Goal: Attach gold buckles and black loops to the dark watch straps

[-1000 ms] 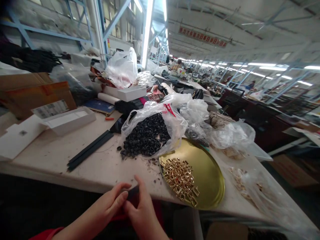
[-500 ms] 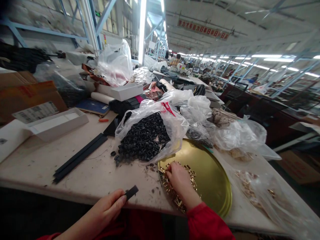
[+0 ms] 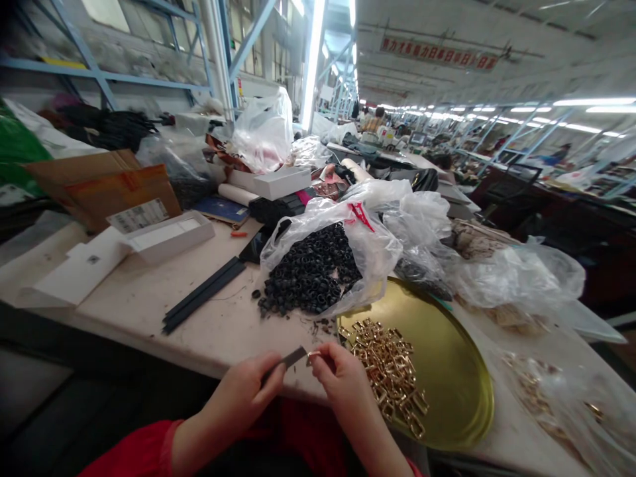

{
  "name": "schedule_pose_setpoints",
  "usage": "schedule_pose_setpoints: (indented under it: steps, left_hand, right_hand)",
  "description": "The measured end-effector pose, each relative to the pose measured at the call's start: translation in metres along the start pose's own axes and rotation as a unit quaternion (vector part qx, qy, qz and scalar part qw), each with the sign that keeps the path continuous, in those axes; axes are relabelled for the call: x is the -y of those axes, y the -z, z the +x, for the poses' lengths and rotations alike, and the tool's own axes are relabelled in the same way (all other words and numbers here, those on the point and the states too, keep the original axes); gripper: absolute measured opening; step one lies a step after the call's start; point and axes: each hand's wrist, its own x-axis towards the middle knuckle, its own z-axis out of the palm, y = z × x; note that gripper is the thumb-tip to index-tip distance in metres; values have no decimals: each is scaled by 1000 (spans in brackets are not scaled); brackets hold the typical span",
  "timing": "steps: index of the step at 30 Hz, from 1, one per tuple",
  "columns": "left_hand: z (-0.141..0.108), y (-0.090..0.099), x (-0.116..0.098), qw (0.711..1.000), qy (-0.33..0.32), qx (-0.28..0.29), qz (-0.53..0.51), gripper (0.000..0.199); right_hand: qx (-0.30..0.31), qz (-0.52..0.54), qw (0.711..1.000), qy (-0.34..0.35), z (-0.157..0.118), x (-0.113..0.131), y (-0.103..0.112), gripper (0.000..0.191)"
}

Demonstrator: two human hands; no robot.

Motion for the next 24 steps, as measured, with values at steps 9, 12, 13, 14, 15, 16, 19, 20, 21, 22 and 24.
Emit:
schedule_pose_setpoints:
  steps: [9, 12, 13, 14, 15, 16, 19, 20, 21, 22, 24]
  left_hand:
    - [-26, -5, 13, 999, 16, -38, 26, 24]
    - [-29, -6, 15, 995, 39, -23, -85, 23]
    - [-30, -6, 15, 990, 49, -11, -131, 23]
    - [-31, -6, 15, 983, 59, 1, -172, 23]
    - [-33, -6, 15, 977, 67, 13, -204, 24]
    - [-34, -6, 14, 971, 72, 21, -226, 24]
    - [-35, -2, 12, 967, 50, 21, -247, 24]
    - [-36, -1, 11, 968, 35, 19, -248, 24]
    - [-35, 1, 11, 969, 23, 18, -247, 24]
    - [-35, 2, 11, 970, 15, 18, -241, 24]
    - [-34, 3, 12, 977, 17, 23, -213, 24]
  right_hand:
    - [-42, -22, 995, 86, -24, 18, -33, 44]
    - [-45, 93, 994, 41, -32, 20, -40, 46]
    - [-34, 162, 986, 4, -34, 20, -43, 46]
    - [-22, 240, 970, -38, -36, 20, -45, 45]
    - [-11, 317, 945, -78, -36, 21, -48, 41]
    - [-3, 384, 916, -112, -37, 21, -50, 36]
    - [16, 508, 845, -166, -37, 21, -57, 26]
    - [23, 527, 831, -174, -38, 21, -59, 25]
    - [31, 539, 822, -180, -38, 20, -60, 25]
    - [40, 548, 815, -184, -38, 18, -62, 24]
    - [56, 562, 805, -183, -38, 15, -65, 20]
